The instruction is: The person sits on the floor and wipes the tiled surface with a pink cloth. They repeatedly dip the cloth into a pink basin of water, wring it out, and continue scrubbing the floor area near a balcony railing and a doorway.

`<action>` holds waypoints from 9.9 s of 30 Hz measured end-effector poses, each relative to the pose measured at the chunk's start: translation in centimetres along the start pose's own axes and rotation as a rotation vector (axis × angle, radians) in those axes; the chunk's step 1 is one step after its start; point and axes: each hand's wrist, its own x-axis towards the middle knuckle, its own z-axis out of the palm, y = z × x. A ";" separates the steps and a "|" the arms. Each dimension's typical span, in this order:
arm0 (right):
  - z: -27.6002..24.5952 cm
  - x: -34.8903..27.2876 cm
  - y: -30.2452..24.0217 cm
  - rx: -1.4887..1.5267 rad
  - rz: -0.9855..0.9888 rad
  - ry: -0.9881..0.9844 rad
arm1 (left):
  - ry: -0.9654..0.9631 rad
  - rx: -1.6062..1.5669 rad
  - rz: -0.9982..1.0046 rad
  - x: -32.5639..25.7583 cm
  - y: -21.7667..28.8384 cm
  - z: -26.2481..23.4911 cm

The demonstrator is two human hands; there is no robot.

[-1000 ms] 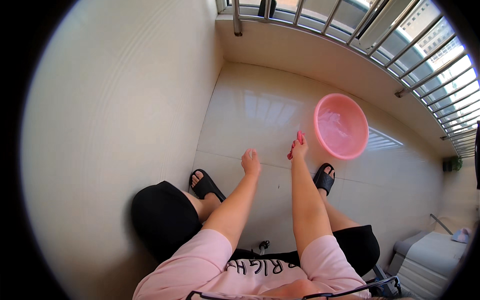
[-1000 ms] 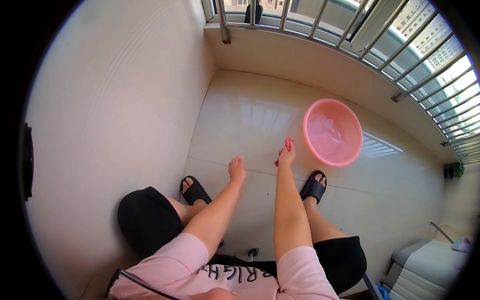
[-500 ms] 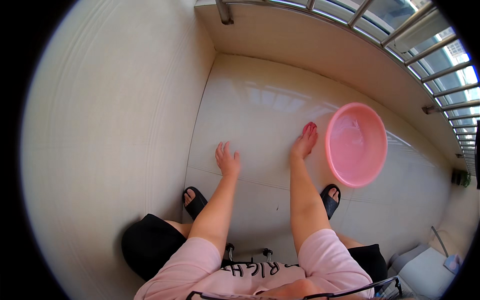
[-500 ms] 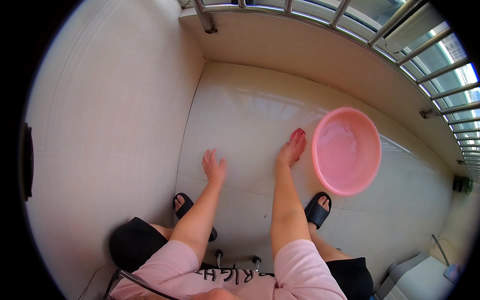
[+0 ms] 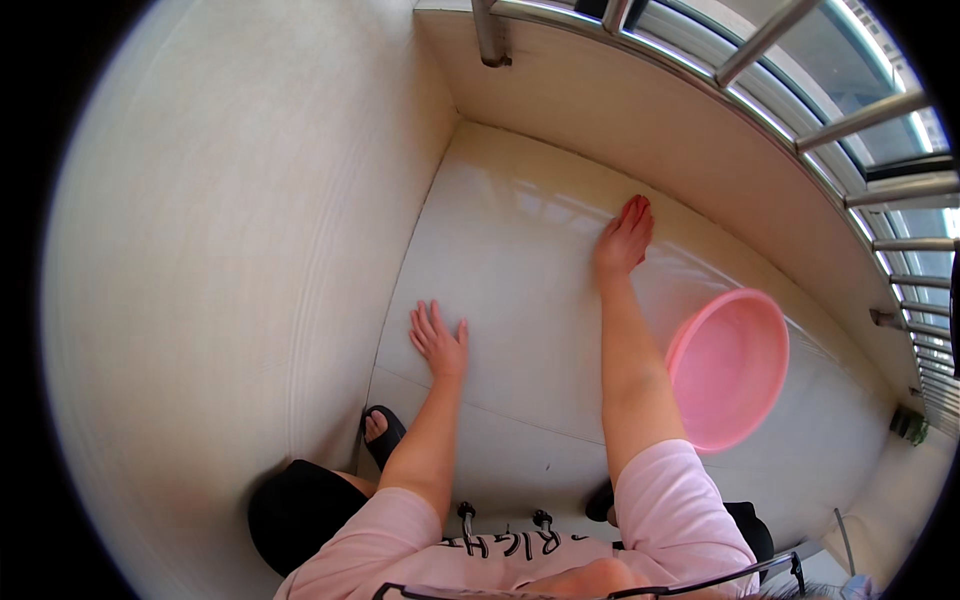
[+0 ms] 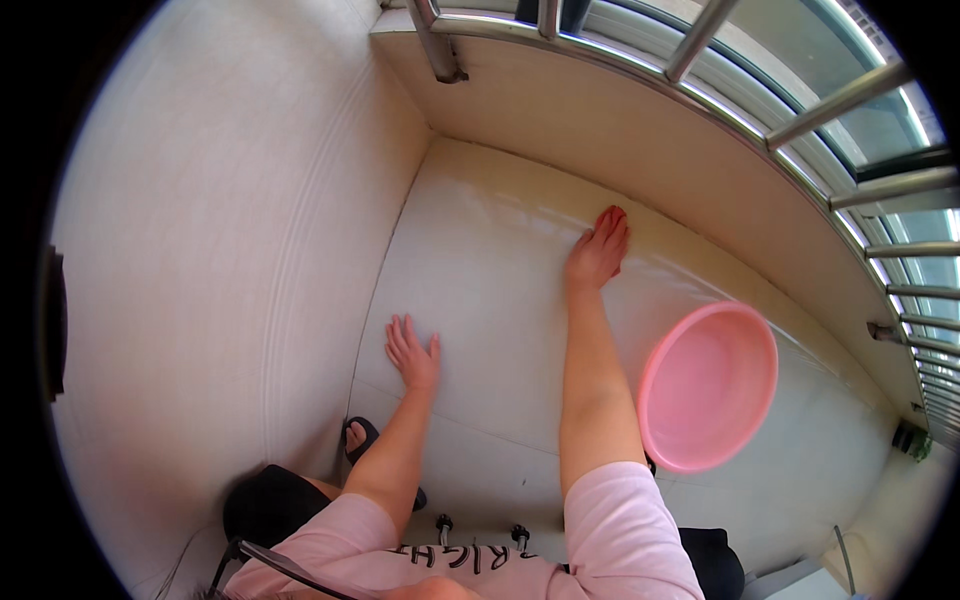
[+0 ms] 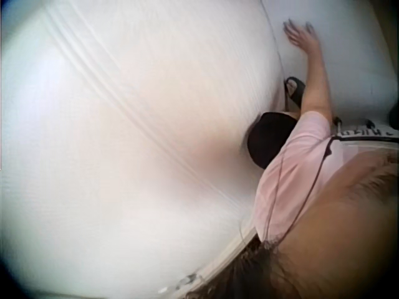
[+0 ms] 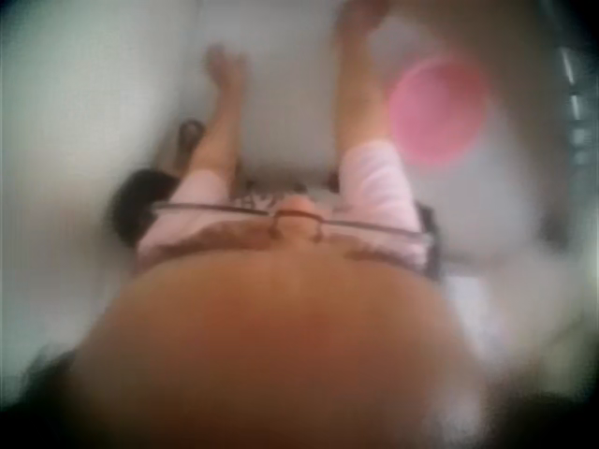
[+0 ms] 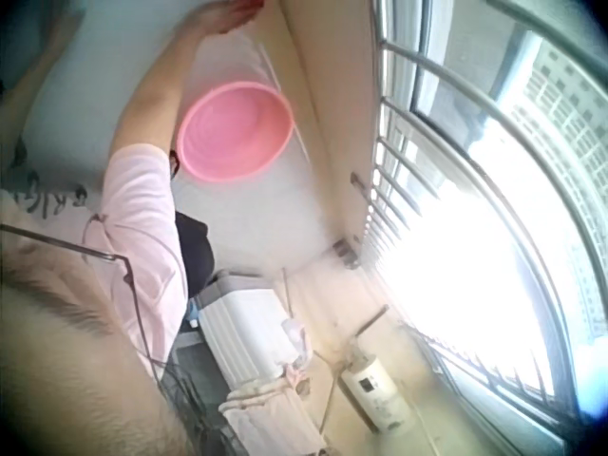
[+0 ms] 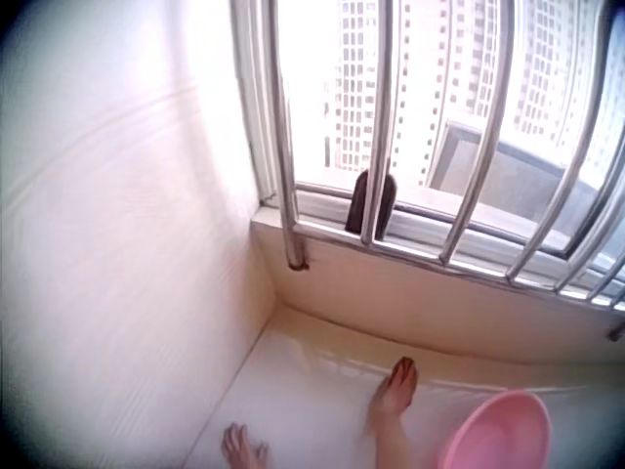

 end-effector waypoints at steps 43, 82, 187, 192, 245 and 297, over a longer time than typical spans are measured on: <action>11.6 3.3 -22.6 0.386 -0.773 -0.475 | -0.029 0.054 -0.110 1.0 1.1 -1.3; 1.4 -2.6 -2.3 0.438 -0.043 -0.061 | 0.034 0.065 -0.112 0.7 0.8 -1.0; -13.3 -15.8 5.5 1.616 0.541 -0.160 | -0.543 0.307 -0.113 -11.3 -8.3 -11.3; -12.1 -17.8 6.2 0.829 -0.045 -0.146 | -0.536 0.296 -0.066 -11.3 -7.2 -11.3; -9.5 -31.6 -13.9 0.540 -0.269 -0.525 | -0.539 0.282 -0.069 -10.4 -8.5 -10.4; 8.4 -17.1 -25.0 0.618 -0.566 -0.440 | -0.520 0.268 -0.277 -6.5 -10.5 -7.8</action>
